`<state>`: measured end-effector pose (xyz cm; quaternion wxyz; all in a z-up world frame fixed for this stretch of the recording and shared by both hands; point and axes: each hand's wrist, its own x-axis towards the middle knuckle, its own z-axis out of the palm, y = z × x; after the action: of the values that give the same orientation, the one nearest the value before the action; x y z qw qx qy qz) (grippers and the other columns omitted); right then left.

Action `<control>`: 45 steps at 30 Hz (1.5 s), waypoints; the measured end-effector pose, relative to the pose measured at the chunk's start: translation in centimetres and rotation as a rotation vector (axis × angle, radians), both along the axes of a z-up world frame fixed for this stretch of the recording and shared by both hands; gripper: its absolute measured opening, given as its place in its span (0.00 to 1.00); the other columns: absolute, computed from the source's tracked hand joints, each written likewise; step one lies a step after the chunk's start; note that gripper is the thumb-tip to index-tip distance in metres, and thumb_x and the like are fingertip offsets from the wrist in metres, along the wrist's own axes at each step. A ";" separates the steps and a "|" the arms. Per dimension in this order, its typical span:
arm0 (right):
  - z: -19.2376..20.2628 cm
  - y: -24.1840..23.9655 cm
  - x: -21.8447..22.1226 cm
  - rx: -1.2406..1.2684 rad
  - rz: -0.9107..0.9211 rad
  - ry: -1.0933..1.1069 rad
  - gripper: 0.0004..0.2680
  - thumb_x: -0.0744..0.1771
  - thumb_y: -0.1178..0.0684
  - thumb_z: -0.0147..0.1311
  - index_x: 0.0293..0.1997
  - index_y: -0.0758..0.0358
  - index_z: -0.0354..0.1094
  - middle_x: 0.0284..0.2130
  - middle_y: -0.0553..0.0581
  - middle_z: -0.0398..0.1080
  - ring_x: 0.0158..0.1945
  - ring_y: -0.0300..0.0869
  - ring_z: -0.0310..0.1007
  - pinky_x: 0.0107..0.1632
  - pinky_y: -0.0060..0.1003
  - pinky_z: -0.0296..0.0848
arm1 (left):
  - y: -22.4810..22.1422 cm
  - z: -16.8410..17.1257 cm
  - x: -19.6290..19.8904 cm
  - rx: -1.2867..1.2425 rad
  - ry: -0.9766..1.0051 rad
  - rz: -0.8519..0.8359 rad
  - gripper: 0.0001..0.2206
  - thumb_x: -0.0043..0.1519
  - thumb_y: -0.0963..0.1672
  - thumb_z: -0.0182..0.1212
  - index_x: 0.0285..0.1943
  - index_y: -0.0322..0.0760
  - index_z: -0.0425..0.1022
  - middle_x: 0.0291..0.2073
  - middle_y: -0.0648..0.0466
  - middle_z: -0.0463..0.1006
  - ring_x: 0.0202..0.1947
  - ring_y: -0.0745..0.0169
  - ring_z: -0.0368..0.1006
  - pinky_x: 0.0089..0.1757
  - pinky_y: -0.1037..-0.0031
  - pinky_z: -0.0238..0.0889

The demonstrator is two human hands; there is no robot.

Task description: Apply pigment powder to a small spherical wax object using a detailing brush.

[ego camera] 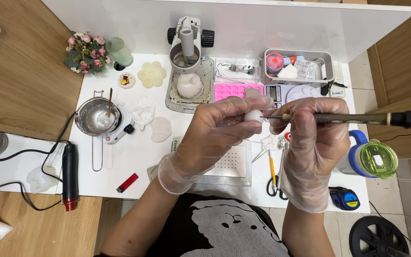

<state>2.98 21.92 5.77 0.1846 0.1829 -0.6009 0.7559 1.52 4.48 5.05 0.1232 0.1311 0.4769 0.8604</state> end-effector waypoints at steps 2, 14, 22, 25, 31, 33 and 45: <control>-0.1 0.0 0.0 0.014 -0.008 -0.002 0.11 0.78 0.49 0.55 0.51 0.64 0.58 0.36 0.55 0.68 0.39 0.40 0.71 0.42 0.32 0.70 | 0.0 0.0 0.0 -0.014 0.004 0.006 0.19 0.66 0.38 0.63 0.67 0.25 0.72 0.59 0.46 0.78 0.57 0.65 0.75 0.59 0.73 0.70; 0.0 -0.3 -0.4 -0.187 0.040 -0.070 0.09 0.78 0.51 0.55 0.51 0.65 0.59 0.36 0.56 0.67 0.38 0.38 0.67 0.41 0.32 0.68 | -0.8 0.0 -0.1 -0.001 -0.033 0.002 0.20 0.66 0.40 0.65 0.66 0.25 0.73 0.57 0.48 0.79 0.51 0.66 0.76 0.55 0.74 0.72; -0.1 -0.3 -0.1 -0.027 0.029 -0.029 0.11 0.78 0.49 0.55 0.50 0.65 0.59 0.35 0.56 0.67 0.39 0.39 0.69 0.43 0.33 0.70 | -0.6 0.0 -0.2 -0.012 -0.017 0.018 0.20 0.65 0.39 0.65 0.67 0.25 0.72 0.56 0.49 0.79 0.51 0.67 0.77 0.55 0.74 0.73; 0.1 -0.4 -0.1 -0.006 0.036 -0.013 0.11 0.78 0.49 0.55 0.51 0.65 0.58 0.35 0.55 0.67 0.40 0.40 0.70 0.43 0.32 0.70 | -0.5 -0.4 -0.3 -0.017 -0.033 0.014 0.20 0.66 0.39 0.64 0.67 0.24 0.72 0.55 0.48 0.80 0.51 0.67 0.77 0.55 0.74 0.73; -0.3 -0.4 -0.5 0.048 0.010 -0.018 0.10 0.77 0.48 0.54 0.51 0.64 0.58 0.37 0.57 0.69 0.40 0.39 0.70 0.46 0.32 0.73 | -0.2 -0.4 -0.4 -0.007 -0.037 0.032 0.20 0.65 0.38 0.64 0.67 0.26 0.71 0.56 0.50 0.80 0.52 0.69 0.77 0.55 0.76 0.72; -0.4 -0.2 -0.8 -0.012 0.024 -0.024 0.10 0.77 0.49 0.54 0.50 0.64 0.58 0.36 0.56 0.68 0.38 0.39 0.70 0.43 0.33 0.72 | -0.3 -0.3 -0.4 -0.031 -0.030 0.030 0.20 0.65 0.37 0.64 0.67 0.26 0.72 0.56 0.50 0.79 0.49 0.70 0.75 0.52 0.77 0.71; -0.3 -0.3 -0.8 -0.089 0.068 -0.032 0.10 0.77 0.49 0.56 0.50 0.64 0.59 0.35 0.56 0.67 0.38 0.40 0.69 0.43 0.34 0.70 | -0.4 -0.3 -0.3 -0.003 -0.006 0.034 0.18 0.65 0.37 0.65 0.64 0.27 0.74 0.58 0.47 0.78 0.54 0.66 0.75 0.57 0.73 0.72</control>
<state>2.22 21.64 5.46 0.1571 0.1828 -0.5629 0.7906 1.17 4.06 4.71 0.1105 0.1201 0.4800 0.8620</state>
